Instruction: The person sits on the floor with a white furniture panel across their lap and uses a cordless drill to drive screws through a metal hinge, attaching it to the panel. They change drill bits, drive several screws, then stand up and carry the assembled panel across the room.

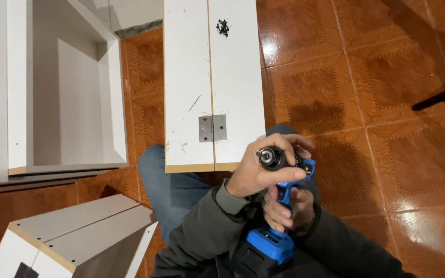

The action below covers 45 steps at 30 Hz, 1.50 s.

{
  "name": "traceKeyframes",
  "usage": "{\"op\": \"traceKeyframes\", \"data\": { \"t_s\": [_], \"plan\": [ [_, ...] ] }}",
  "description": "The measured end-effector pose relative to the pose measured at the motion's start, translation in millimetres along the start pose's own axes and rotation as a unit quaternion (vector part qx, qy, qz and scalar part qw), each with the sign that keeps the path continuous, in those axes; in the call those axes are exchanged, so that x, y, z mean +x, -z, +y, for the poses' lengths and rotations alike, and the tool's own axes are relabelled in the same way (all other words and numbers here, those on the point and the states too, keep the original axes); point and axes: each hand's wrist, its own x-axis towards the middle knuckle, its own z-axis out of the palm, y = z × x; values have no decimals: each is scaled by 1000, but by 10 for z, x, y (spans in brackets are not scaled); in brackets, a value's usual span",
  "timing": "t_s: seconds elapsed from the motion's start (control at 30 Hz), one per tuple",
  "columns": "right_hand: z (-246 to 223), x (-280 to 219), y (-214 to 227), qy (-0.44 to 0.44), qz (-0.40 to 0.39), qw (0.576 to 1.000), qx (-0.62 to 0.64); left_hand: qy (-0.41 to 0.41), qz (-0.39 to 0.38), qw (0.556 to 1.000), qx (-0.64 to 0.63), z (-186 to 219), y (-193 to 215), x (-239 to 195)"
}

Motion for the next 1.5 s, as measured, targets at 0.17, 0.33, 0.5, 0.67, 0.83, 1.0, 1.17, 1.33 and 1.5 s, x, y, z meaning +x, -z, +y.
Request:
{"op": "traceKeyframes", "data": {
  "t_s": [0.17, 0.33, 0.5, 0.67, 0.83, 1.0, 1.17, 1.33, 1.5],
  "plan": [
    [39, -52, 17, -10, 7, 999, 42, 4, -43, 999, 12, -88, 44, 10],
    [54, -67, 122, -5, 3, 998, 62, -3, 33, 999, -22, -141, -86, 36],
    [26, -89, 18, 6, 7, 999, 40, -11, -5, 1000, -8, -260, -31, 0],
    [-220, -369, 173, 1, -31, 999, 22, -33, -124, 984, 127, 500, 144, 290],
    [-574, -406, -53, 128, -7, 979, -156, 143, 135, 821, 537, 874, 1114, 967],
    [-613, -607, -39, 128, 40, 973, -188, -32, 180, 732, 656, 490, 2381, 1642],
    [-617, -664, -140, 143, 120, 955, -232, -47, 175, 697, 694, 451, 2379, 1926],
    [-652, -718, -13, 157, 136, 966, -153, -31, 191, 665, 721, 221, 2688, 2089],
    [-684, -654, -28, 141, 166, 960, -174, 8, 182, 625, 759, 265, 2603, 2111]
  ]
}}
